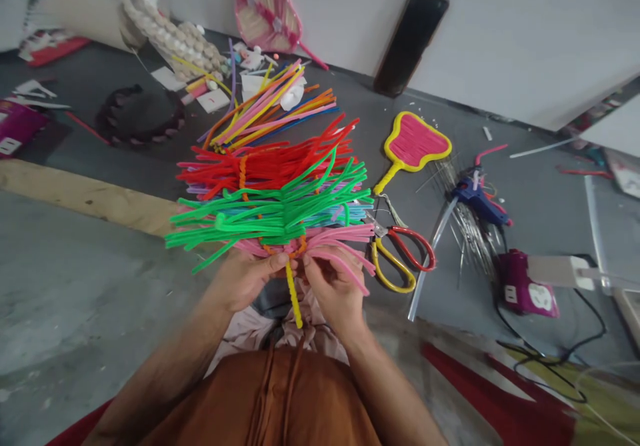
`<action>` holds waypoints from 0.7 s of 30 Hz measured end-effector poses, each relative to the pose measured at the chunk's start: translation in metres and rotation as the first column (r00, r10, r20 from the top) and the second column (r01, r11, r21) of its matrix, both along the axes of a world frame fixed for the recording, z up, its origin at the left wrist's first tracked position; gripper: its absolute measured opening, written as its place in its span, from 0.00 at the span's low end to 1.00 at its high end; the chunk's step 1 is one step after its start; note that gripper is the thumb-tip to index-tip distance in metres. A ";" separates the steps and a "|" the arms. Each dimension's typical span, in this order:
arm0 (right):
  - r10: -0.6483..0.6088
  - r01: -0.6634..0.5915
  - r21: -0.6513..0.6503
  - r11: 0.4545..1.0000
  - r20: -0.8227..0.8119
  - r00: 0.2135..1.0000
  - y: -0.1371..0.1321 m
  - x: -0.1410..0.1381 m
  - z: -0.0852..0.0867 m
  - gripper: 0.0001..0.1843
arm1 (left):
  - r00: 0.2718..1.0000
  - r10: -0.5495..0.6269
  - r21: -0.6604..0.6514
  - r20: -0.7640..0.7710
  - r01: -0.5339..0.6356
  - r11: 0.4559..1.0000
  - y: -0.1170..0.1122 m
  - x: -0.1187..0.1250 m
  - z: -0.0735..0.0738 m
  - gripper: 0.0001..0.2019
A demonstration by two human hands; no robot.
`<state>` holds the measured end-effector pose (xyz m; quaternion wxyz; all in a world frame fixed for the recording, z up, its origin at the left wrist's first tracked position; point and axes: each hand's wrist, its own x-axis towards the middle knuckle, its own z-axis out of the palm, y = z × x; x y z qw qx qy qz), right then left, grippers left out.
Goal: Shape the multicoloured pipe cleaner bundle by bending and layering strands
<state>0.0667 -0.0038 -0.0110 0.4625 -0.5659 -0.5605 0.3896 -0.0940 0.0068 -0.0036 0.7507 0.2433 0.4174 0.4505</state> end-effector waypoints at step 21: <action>0.096 -0.188 0.188 0.964 0.413 0.906 0.012 0.007 0.023 0.09 | 0.916 -0.041 0.128 -0.399 0.100 0.987 0.002 0.002 0.002 0.11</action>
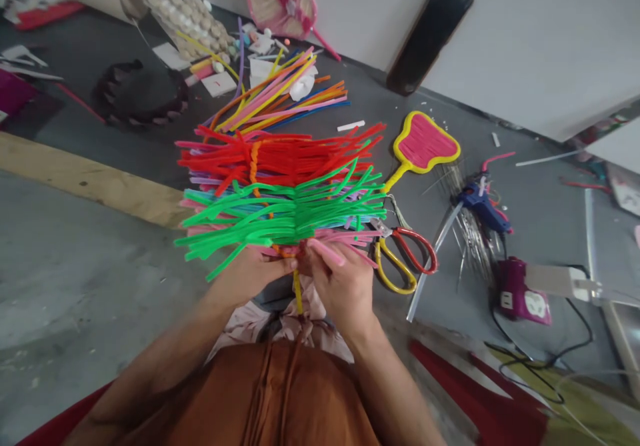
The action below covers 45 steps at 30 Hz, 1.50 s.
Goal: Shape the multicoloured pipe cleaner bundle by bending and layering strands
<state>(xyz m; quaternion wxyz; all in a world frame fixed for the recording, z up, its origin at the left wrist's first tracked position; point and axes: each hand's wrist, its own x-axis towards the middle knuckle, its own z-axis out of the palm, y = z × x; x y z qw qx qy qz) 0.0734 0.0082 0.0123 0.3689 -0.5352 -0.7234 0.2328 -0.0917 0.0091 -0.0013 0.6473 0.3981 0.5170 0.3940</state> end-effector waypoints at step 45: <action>-0.100 0.075 -0.080 0.994 -0.384 0.918 -0.005 -0.027 -0.029 0.15 | 0.953 0.114 0.002 0.280 -0.120 0.993 -0.002 -0.003 -0.002 0.16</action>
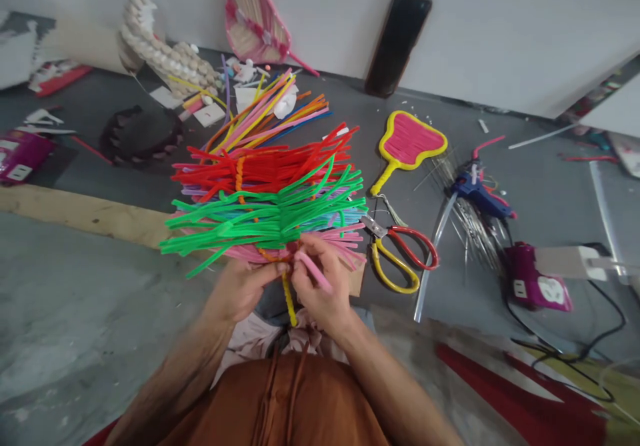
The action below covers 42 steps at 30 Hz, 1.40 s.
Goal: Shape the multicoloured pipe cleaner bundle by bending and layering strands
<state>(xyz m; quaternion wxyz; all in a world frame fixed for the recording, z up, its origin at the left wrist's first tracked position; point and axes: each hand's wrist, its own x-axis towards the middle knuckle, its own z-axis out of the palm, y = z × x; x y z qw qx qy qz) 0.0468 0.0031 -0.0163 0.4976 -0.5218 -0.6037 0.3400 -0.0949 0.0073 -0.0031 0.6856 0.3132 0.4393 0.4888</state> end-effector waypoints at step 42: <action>0.078 -0.169 -0.492 0.854 -0.199 0.977 0.014 0.023 0.020 0.14 | 0.303 0.438 0.525 -0.846 0.612 0.592 -0.034 -0.019 0.012 0.15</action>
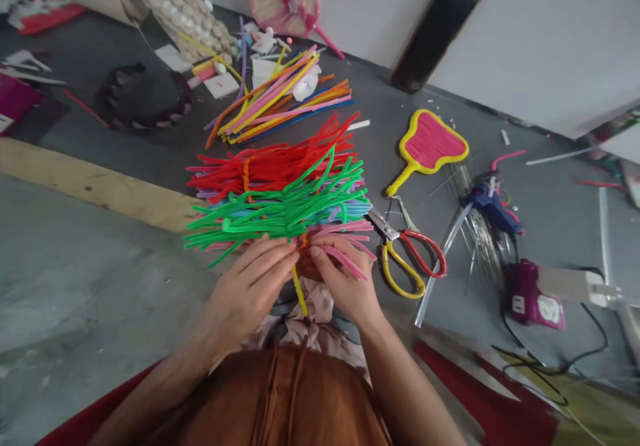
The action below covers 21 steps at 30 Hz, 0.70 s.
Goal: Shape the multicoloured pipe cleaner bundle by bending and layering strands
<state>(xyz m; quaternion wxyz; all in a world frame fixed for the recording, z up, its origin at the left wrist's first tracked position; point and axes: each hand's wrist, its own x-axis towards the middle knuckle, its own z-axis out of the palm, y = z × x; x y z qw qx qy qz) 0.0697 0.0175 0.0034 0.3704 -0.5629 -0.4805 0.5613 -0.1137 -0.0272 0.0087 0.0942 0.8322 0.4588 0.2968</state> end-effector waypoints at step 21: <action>0.093 -0.212 0.149 0.966 0.563 0.821 0.025 0.007 0.016 0.06 | 0.995 0.086 -0.086 -0.040 -0.089 0.992 0.002 0.005 -0.046 0.18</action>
